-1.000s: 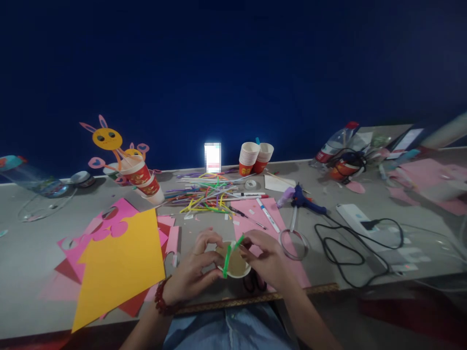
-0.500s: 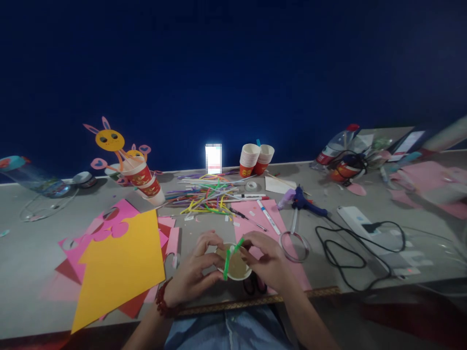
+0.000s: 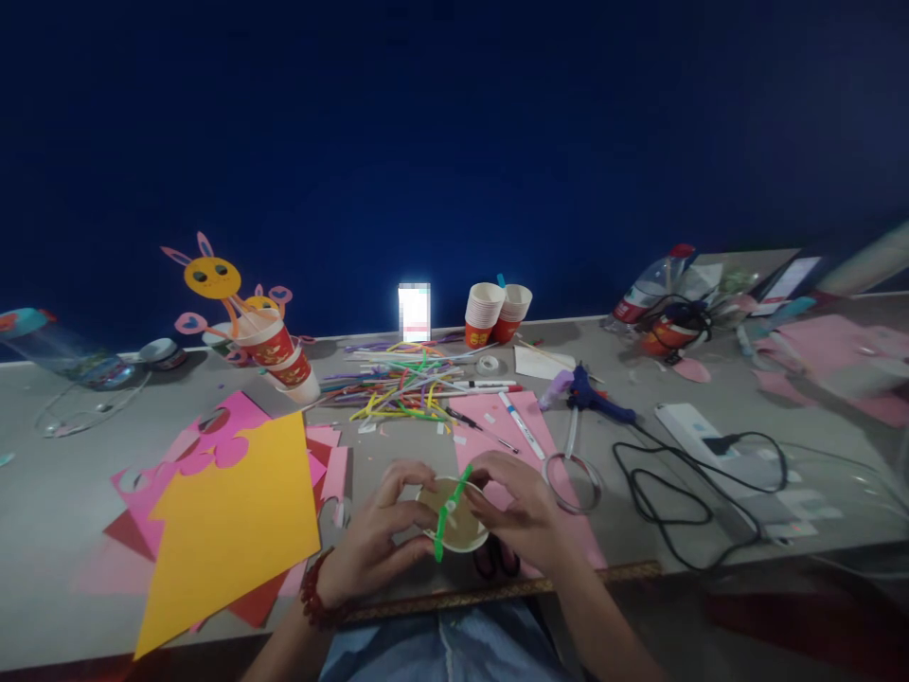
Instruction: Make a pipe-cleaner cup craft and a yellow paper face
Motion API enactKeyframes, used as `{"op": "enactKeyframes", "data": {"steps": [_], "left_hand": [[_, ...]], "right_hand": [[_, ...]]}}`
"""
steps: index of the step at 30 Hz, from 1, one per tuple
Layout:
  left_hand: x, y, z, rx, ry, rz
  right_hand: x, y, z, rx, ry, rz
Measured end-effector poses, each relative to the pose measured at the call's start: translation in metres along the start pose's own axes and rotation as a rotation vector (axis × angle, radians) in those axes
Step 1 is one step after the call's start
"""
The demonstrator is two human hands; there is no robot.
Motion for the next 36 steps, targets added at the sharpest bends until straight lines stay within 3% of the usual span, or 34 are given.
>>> {"op": "enactKeyframes", "data": {"steps": [24, 32, 36], "left_hand": [[0.005, 0.002, 0.01, -0.084, 0.062, 0.037], [0.008, 0.001, 0.005, -0.017, 0.032, 0.105], [0.009, 0.002, -0.002, 0.053, -0.053, 0.218]], "right_hand": [[0.001, -0.001, -0.014, 0.031, -0.094, 0.029], [0.0, 0.004, -0.009, 0.025, -0.038, 0.001], [-0.002, 0.006, -0.005, -0.039, -0.002, -0.037]]}}
Point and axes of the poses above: each hand's wrist, its own x-axis away from the middle knuckle, its own y-axis out of the palm, z = x × y, the point moved 7 cm from there along -x, towards the middle knuckle, and after that the axes turned 14 degrees about y, right-handed, at the moved point
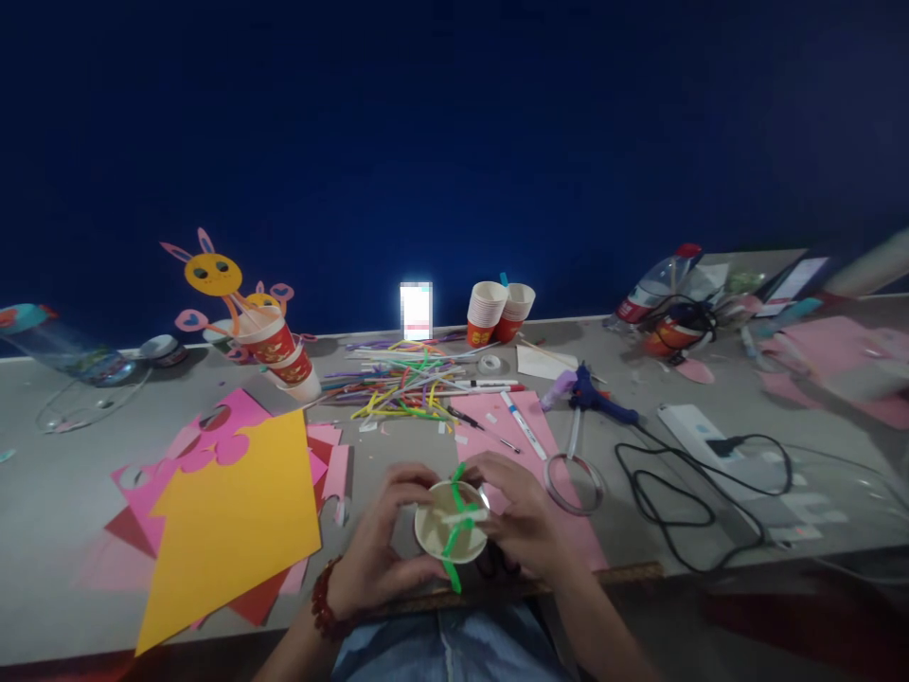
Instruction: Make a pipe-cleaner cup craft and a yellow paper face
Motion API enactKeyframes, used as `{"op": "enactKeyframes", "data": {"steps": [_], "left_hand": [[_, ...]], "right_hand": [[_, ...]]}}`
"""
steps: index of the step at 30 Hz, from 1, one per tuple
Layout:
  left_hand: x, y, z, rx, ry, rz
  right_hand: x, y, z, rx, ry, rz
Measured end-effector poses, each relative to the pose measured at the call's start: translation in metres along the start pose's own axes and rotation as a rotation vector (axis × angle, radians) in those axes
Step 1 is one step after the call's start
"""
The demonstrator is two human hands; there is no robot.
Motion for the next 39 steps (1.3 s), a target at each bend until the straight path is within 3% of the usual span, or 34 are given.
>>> {"op": "enactKeyframes", "data": {"steps": [7, 10, 15, 19, 25, 32, 39], "left_hand": [[0.003, 0.023, -0.011, 0.121, -0.172, 0.028], [0.005, 0.024, -0.012, 0.073, -0.195, 0.134], [0.013, 0.023, -0.018, -0.032, -0.276, 0.289], [0.018, 0.017, -0.02, -0.151, -0.316, 0.378], [0.019, 0.016, -0.02, -0.2, -0.394, 0.408], [0.026, 0.028, -0.028, 0.207, -0.433, 0.368], [0.024, 0.019, -0.025, 0.103, -0.382, 0.388]], "right_hand": [[-0.003, 0.013, 0.021, -0.202, -0.033, 0.002], [-0.004, 0.019, 0.035, -0.361, 0.049, 0.03], [0.005, 0.036, 0.052, -0.558, 0.276, -0.046], [0.018, 0.034, 0.05, -0.653, 0.209, -0.001], [0.024, 0.034, 0.036, -0.529, 0.131, -0.015], [0.016, 0.03, 0.042, -0.571, 0.194, 0.076], [0.015, 0.035, 0.049, -0.611, 0.282, 0.024]]}}
Point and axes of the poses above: each hand's wrist, its own x-axis away from the middle knuckle, its own y-axis out of the palm, z = x × y, the point moved 7 cm from there along -x, towards the middle knuckle, and after that the axes turned 14 degrees about y, right-handed, at the moved point
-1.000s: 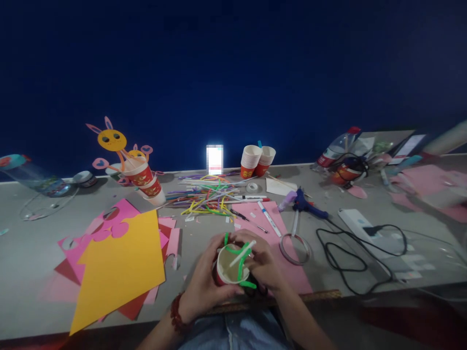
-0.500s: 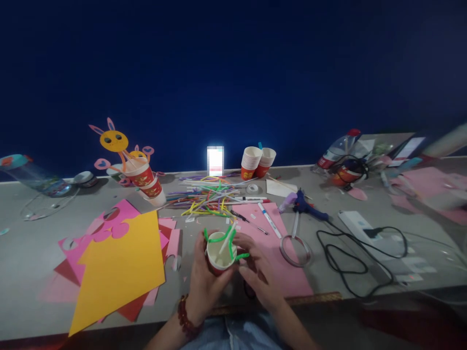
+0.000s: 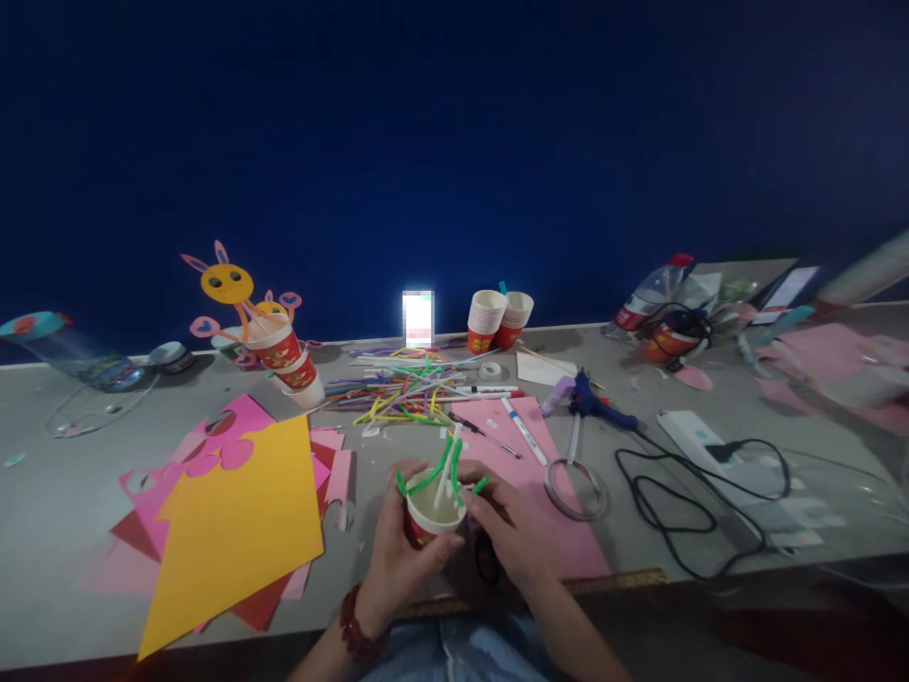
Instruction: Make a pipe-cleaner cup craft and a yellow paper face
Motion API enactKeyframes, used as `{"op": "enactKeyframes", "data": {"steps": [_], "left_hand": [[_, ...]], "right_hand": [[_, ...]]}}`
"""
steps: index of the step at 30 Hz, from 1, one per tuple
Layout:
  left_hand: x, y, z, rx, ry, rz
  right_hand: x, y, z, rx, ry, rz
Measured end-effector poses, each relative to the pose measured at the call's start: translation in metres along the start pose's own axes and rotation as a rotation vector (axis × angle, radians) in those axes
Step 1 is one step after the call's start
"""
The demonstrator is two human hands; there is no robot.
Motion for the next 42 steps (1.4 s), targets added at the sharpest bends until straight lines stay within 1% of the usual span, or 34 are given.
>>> {"op": "enactKeyframes", "data": {"steps": [3, 7, 9, 12, 15, 18, 22, 26, 28, 30, 33, 35, 38, 42], "left_hand": [[0.002, -0.001, -0.002, 0.003, -0.018, 0.021], [0.004, -0.001, -0.006, 0.037, -0.039, 0.039], [0.005, -0.001, -0.007, 0.042, -0.029, 0.036], [0.005, 0.0, -0.007, 0.045, -0.016, 0.035], [0.006, 0.0, -0.006, 0.035, -0.001, 0.032], [0.007, 0.0, -0.006, 0.012, 0.001, 0.021], [0.005, -0.001, -0.003, -0.031, 0.035, -0.02], [0.002, -0.001, 0.004, -0.052, 0.084, -0.044], [0.002, -0.001, 0.003, -0.025, 0.062, -0.028], [0.003, -0.002, 0.003, 0.008, 0.042, -0.01], [0.003, -0.004, 0.006, 0.033, 0.067, 0.015], [0.002, -0.005, 0.008, 0.04, 0.089, 0.022], [0.002, -0.003, 0.009, 0.062, 0.078, 0.013], [0.004, 0.0, 0.006, 0.104, 0.025, -0.008]], "right_hand": [[-0.001, -0.001, -0.006, 0.025, -0.019, -0.034], [-0.002, -0.015, -0.025, 0.037, -0.087, 0.018], [-0.003, -0.019, -0.038, 0.069, -0.125, 0.019], [-0.006, -0.014, -0.055, 0.215, -0.154, -0.043], [-0.011, -0.006, -0.063, 0.359, -0.15, -0.062], [-0.016, 0.001, -0.068, 0.403, -0.163, -0.067], [-0.019, 0.005, -0.069, 0.413, -0.16, -0.065], [-0.02, 0.003, -0.07, 0.383, -0.136, -0.074], [-0.019, -0.001, -0.07, 0.301, -0.131, -0.112], [-0.017, -0.009, -0.067, 0.156, -0.129, -0.136], [-0.013, -0.022, -0.057, -0.001, -0.132, -0.156], [-0.009, -0.022, -0.048, 0.007, -0.133, -0.237], [-0.005, -0.016, -0.038, 0.119, -0.142, -0.357], [-0.005, -0.01, -0.04, 0.229, -0.187, -0.412]]}}
Point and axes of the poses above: each hand's wrist, its own x-axis away from the middle knuckle, its own y-axis out of the palm, z = x × y, the point moved 7 cm from there along -x, towards the middle knuckle, and after that the axes turned 14 degrees about y, right-handed, at the moved point
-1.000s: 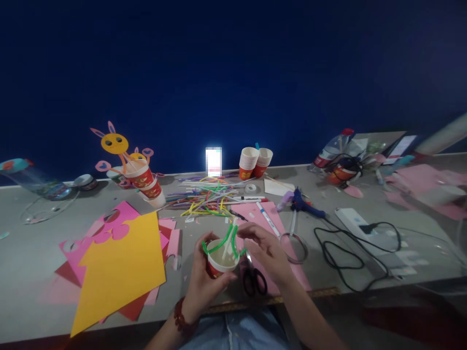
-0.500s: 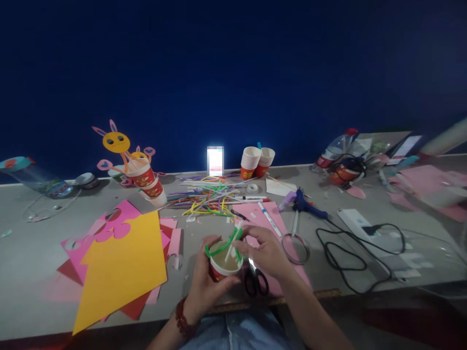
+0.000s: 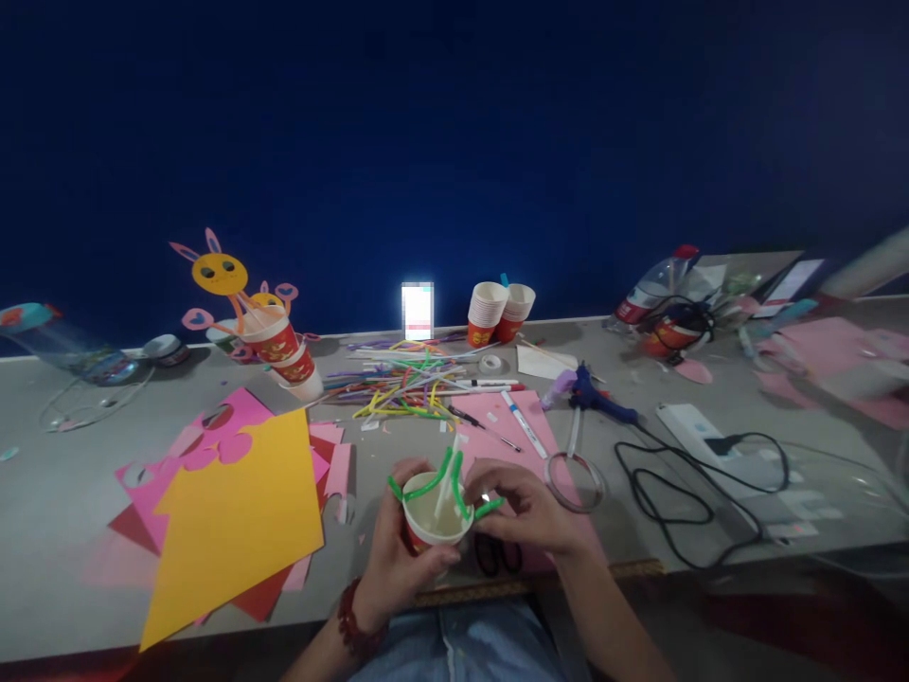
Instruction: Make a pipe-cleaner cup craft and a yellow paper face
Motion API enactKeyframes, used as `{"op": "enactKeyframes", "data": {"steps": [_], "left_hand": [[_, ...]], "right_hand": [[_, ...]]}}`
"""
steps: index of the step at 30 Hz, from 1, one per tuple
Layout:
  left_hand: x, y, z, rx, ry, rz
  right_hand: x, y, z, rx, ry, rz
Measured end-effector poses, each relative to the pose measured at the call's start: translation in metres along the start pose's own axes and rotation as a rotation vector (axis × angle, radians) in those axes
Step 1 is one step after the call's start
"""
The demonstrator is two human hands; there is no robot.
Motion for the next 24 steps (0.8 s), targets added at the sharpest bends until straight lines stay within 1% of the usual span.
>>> {"op": "enactKeyframes", "data": {"steps": [4, 8, 12, 20, 24], "left_hand": [[-0.001, -0.002, 0.002, -0.008, 0.001, 0.007], [-0.001, -0.005, 0.002, -0.006, 0.006, 0.025], [0.0, -0.007, 0.0, -0.026, 0.011, 0.035], [-0.002, -0.003, 0.003, 0.018, 0.036, -0.015], [-0.006, -0.007, 0.009, 0.055, 0.107, -0.079]], "right_hand": [[-0.007, 0.0, -0.001, -0.007, 0.018, -0.036], [-0.012, 0.002, 0.007, -0.049, 0.074, -0.011], [-0.013, 0.004, 0.014, -0.075, 0.066, -0.007], [-0.013, 0.003, 0.009, -0.073, 0.056, -0.04], [-0.012, 0.002, 0.009, -0.067, 0.056, -0.024]]}}
Point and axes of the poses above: each hand's wrist, its own x-axis away from the middle knuckle, its own y-axis out of the palm, z = x × y, the point moved 7 cm from there along -x, towards the middle knuckle, and after that the axes turned 14 degrees about y, right-handed, at the moved point
